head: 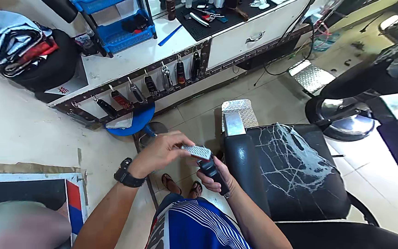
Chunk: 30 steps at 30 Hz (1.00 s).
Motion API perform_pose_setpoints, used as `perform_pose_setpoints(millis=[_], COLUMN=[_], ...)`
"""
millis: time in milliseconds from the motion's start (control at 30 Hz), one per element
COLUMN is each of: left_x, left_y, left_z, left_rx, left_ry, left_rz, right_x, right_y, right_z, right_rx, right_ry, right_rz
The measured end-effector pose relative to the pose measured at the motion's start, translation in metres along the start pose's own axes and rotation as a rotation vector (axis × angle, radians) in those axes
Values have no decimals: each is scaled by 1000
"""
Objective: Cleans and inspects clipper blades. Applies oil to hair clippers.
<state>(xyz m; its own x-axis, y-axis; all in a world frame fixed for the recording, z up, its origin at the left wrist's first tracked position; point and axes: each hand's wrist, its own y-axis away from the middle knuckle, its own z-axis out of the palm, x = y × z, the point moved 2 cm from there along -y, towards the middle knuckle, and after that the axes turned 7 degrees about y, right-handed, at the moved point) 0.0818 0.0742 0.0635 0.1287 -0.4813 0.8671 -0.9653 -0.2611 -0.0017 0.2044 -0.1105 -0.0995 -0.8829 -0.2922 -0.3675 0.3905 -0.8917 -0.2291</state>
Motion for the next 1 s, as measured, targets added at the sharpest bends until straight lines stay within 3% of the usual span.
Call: perform_pose_setpoints(millis=[67,167,300,400,467,533,600,733,867,1000], left_x=[0,-4,5,-14,-16,-9,-8,-25,-4,-8], left_y=[-6,-12,-12,-7,5,20,26,32,37,30], left_z=[4,-6,8,-5,-8,9,28,15,10,3], left_rx=[-31,93,-4,198,295,244,164,375,146,264], left_ry=[-66,-219,-74,-213,-23,308,474,301,367,194], left_rz=[3,-45,-40,-162,-263,-243,-215,-315,-172,-217], right_x=[2,2,-1,-2,-5,-4,-2,-2,-3,-3], right_y=[-1,0,2,3,3,2,1,-3,-4,-7], right_z=[0,1,3,5,5,3,1,2,6,7], right_rx=[3,11,30,63,89,120,127,134,168,177], right_ry=[0,26,43,75,104,87,81,218,307,331], right_rz=[8,-18,-38,-49,-87,-101,-57,-44,-39,-29])
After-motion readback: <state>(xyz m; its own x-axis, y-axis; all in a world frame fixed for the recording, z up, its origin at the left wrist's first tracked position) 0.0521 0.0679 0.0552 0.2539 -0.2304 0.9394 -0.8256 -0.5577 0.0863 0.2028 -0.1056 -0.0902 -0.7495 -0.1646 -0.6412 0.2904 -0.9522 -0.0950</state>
